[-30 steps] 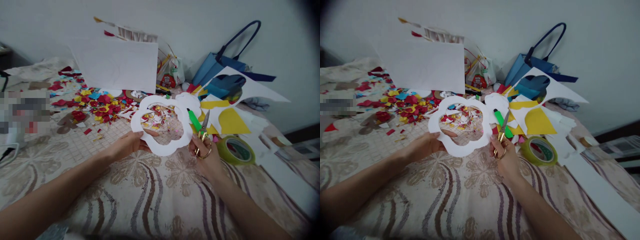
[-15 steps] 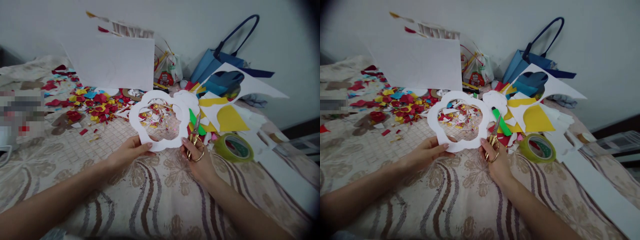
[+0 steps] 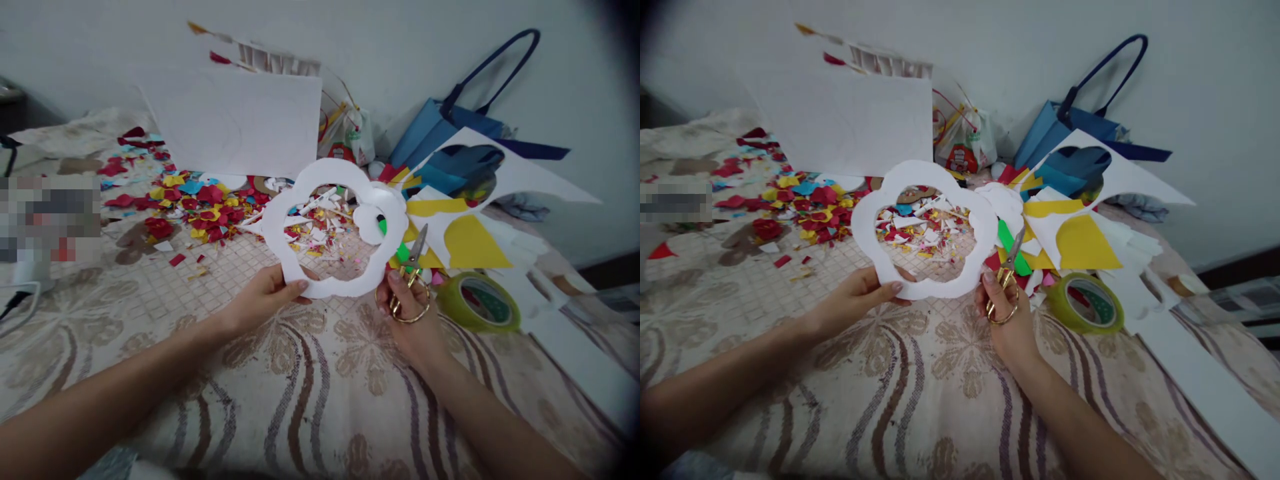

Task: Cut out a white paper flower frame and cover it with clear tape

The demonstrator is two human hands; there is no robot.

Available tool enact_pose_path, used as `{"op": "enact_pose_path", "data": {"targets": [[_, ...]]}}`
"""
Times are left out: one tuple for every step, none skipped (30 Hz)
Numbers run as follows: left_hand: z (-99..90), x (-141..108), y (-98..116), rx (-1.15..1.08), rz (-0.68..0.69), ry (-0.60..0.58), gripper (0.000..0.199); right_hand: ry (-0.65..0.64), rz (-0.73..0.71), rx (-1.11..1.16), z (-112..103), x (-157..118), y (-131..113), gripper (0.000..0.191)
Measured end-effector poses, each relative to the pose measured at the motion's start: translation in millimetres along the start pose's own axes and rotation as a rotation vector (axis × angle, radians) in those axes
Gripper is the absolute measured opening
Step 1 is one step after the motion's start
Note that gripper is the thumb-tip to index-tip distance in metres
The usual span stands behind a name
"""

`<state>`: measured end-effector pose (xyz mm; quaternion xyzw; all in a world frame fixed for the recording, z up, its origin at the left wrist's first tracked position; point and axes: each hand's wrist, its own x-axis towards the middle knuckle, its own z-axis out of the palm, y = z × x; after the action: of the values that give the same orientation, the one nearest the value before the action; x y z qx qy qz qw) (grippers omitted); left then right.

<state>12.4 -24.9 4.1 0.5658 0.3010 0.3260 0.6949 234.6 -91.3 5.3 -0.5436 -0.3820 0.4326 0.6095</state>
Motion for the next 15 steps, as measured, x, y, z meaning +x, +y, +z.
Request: {"op": "enact_pose_path", "data": {"targets": [[-0.3, 0.2, 0.3, 0.012, 0.009, -0.005, 0.022, -0.002, -0.008, 0.008, -0.8, 1.1, 0.3, 0.032], [-0.6, 0.5, 0.4, 0.022, 0.014, -0.009, 0.022, -0.003, -0.018, 0.019, -1.5, 2.1, 0.7, 0.030], [-0.9, 0.8, 0.2, 0.030, 0.018, -0.012, 0.021, 0.001, -0.029, 0.030, -2.1, 2.9, 1.0, 0.029], [-1.2, 1.1, -0.2, 0.036, 0.018, -0.014, 0.021, 0.005, -0.034, 0.034, -2.6, 3.5, 1.4, 0.028], [-1.5, 1.3, -0.6, 0.040, 0.020, -0.014, 0.021, 0.008, -0.034, 0.033, -3.1, 3.9, 1.7, 0.028], [-1.9, 1.5, -1.1, 0.044, 0.021, -0.013, 0.021, 0.008, -0.031, 0.028, -3.5, 4.1, 2.1, 0.028], [-2.4, 1.6, -1.6, 0.050, 0.021, -0.012, 0.021, 0.006, -0.026, 0.023, -4.0, 4.2, 2.4, 0.028], [-2.8, 1.7, -2.0, 0.056, 0.020, -0.008, 0.022, 0.005, -0.022, 0.019, -4.5, 4.3, 2.9, 0.028], [-3.2, 1.6, -2.3, 0.062, 0.018, -0.004, 0.022, 0.005, -0.016, 0.017, -5.1, 4.4, 3.4, 0.027], [-3.4, 1.5, -2.4, 0.067, 0.015, -0.001, 0.023, 0.005, -0.010, 0.017, -5.6, 4.6, 4.0, 0.027], [-3.3, 1.4, -2.3, 0.071, 0.013, 0.000, 0.023, 0.006, -0.006, 0.020, -6.1, 4.8, 4.8, 0.027], [-3.0, 1.2, -1.9, 0.072, 0.008, 0.001, 0.023, 0.007, -0.006, 0.026, -6.5, 5.1, 5.5, 0.026], [-2.5, 1.1, -1.3, 0.070, 0.001, 0.002, 0.024, 0.006, -0.007, 0.034, -6.7, 5.2, 6.2, 0.026], [-1.9, 1.0, -0.6, 0.066, -0.010, 0.008, 0.025, 0.002, -0.008, 0.042, -6.7, 5.2, 6.8, 0.026], [-1.4, 1.1, 0.1, 0.062, -0.023, 0.020, 0.027, -0.003, -0.010, 0.048, -6.5, 5.0, 7.1, 0.025]]}}
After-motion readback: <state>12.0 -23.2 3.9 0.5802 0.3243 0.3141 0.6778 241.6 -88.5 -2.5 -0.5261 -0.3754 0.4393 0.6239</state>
